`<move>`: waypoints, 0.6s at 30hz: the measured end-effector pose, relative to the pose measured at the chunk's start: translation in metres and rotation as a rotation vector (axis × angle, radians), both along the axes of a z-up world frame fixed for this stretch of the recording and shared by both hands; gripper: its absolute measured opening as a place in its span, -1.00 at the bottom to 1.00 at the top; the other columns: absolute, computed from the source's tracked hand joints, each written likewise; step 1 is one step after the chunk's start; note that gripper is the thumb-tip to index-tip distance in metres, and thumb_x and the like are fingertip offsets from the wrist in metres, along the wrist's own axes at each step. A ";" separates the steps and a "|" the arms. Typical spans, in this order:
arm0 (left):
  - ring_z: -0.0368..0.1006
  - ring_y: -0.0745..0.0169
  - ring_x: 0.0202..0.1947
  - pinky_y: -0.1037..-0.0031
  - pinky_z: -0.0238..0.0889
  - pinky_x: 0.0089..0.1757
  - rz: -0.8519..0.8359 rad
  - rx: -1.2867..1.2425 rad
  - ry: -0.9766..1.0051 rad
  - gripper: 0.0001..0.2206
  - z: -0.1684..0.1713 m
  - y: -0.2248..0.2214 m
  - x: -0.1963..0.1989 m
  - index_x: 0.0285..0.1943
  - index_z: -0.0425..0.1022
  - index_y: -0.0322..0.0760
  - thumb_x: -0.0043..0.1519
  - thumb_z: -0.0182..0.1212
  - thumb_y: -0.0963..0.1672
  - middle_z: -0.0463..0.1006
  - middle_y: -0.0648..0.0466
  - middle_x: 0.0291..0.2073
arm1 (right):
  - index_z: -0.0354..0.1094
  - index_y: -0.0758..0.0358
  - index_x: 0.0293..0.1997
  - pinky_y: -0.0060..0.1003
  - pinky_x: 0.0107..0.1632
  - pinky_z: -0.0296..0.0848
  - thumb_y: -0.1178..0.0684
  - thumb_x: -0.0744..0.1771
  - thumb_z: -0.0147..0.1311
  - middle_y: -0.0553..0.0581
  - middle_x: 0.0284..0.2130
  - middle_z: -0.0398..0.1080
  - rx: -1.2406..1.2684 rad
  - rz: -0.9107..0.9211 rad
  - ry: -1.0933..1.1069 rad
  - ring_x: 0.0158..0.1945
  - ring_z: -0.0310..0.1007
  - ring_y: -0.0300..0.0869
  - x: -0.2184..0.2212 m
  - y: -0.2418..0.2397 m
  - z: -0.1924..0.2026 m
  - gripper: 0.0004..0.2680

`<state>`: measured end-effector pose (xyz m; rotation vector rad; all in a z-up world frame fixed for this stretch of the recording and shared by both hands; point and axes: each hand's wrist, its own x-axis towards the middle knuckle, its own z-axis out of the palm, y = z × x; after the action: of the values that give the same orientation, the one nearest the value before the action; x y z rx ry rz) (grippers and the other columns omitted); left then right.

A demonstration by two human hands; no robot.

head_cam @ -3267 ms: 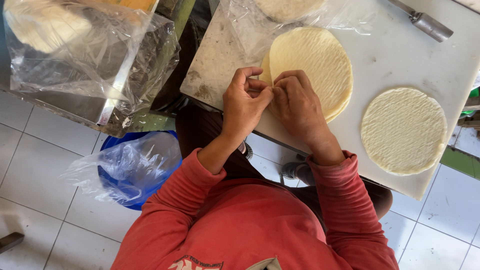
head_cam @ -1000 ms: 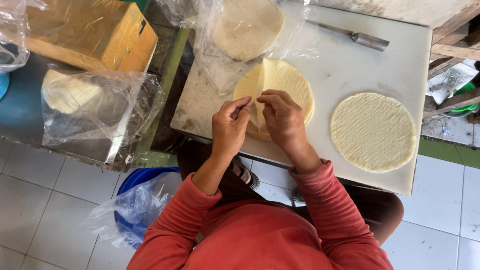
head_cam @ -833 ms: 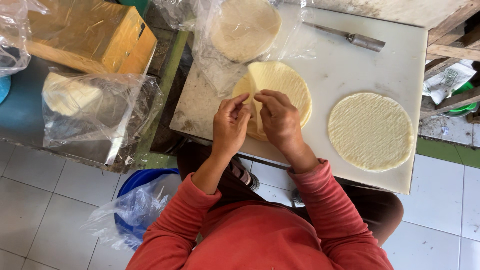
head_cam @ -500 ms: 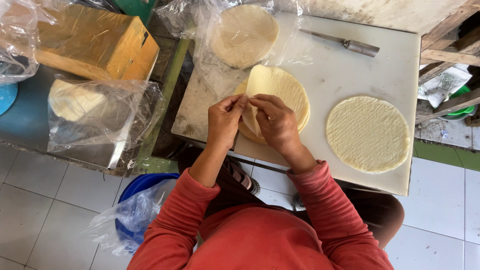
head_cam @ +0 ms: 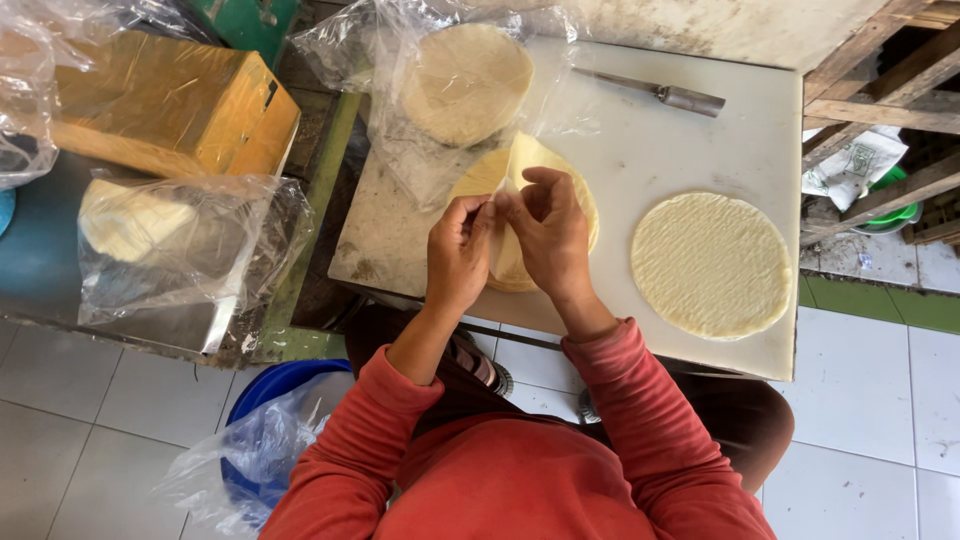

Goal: The person separates thin dough sheets from a stack on a table by hand and places them individually onto a second stack.

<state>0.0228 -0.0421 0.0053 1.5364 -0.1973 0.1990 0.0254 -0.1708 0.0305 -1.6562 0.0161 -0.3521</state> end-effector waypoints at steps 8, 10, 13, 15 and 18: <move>0.39 0.43 -0.14 0.61 0.31 -0.10 -0.020 -0.214 0.086 -0.70 -0.005 0.003 0.009 0.14 0.40 -0.46 0.42 0.17 -0.07 0.51 0.11 -0.17 | 0.42 0.33 -0.07 -0.39 -0.24 0.44 0.13 0.40 0.14 0.04 -0.36 0.46 -0.087 -0.030 0.007 -0.32 0.38 -0.33 0.000 -0.006 -0.005 -0.91; 0.46 0.44 -0.10 0.61 0.37 -0.08 -0.051 -0.142 0.066 -0.63 0.003 0.001 0.011 0.20 0.37 -0.45 0.37 0.20 -0.05 0.54 0.11 -0.12 | 0.40 0.33 -0.07 -0.37 -0.21 0.45 0.16 0.41 0.13 0.07 -0.32 0.45 -0.202 0.002 -0.117 -0.29 0.40 -0.31 -0.001 -0.004 -0.004 -0.92; 0.47 0.43 -0.21 0.59 0.38 -0.19 -0.009 0.107 0.041 -0.60 0.016 0.001 0.012 0.18 0.46 -0.45 0.33 0.23 -0.02 0.56 0.11 -0.19 | 0.37 0.34 -0.07 -0.34 -0.15 0.47 0.19 0.41 0.08 0.10 -0.24 0.44 -0.288 0.062 -0.284 -0.22 0.45 -0.30 -0.001 -0.002 -0.002 -0.94; 0.43 0.44 -0.33 0.57 0.35 -0.28 0.057 0.264 0.040 -0.64 0.024 0.002 0.016 0.08 0.62 -0.40 0.34 0.21 -0.01 0.54 0.13 -0.29 | 0.37 0.33 -0.08 -0.34 -0.17 0.46 0.19 0.41 0.08 0.09 -0.26 0.43 -0.304 0.064 -0.250 -0.24 0.43 -0.29 0.001 -0.003 0.001 -0.94; 0.20 0.39 -0.44 0.51 0.14 -0.38 0.061 0.111 0.199 -0.68 0.026 0.004 0.022 0.02 0.67 -0.38 0.36 0.24 -0.01 0.44 0.10 -0.48 | 0.38 0.32 -0.08 -0.37 -0.21 0.46 0.13 0.41 0.08 0.05 -0.34 0.45 -0.149 0.048 0.008 -0.30 0.40 -0.31 0.004 -0.008 0.000 -0.92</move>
<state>0.0451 -0.0384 0.0314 1.6622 -0.0037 0.0835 0.0295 -0.1792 0.0304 -1.8027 -0.0449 -0.3171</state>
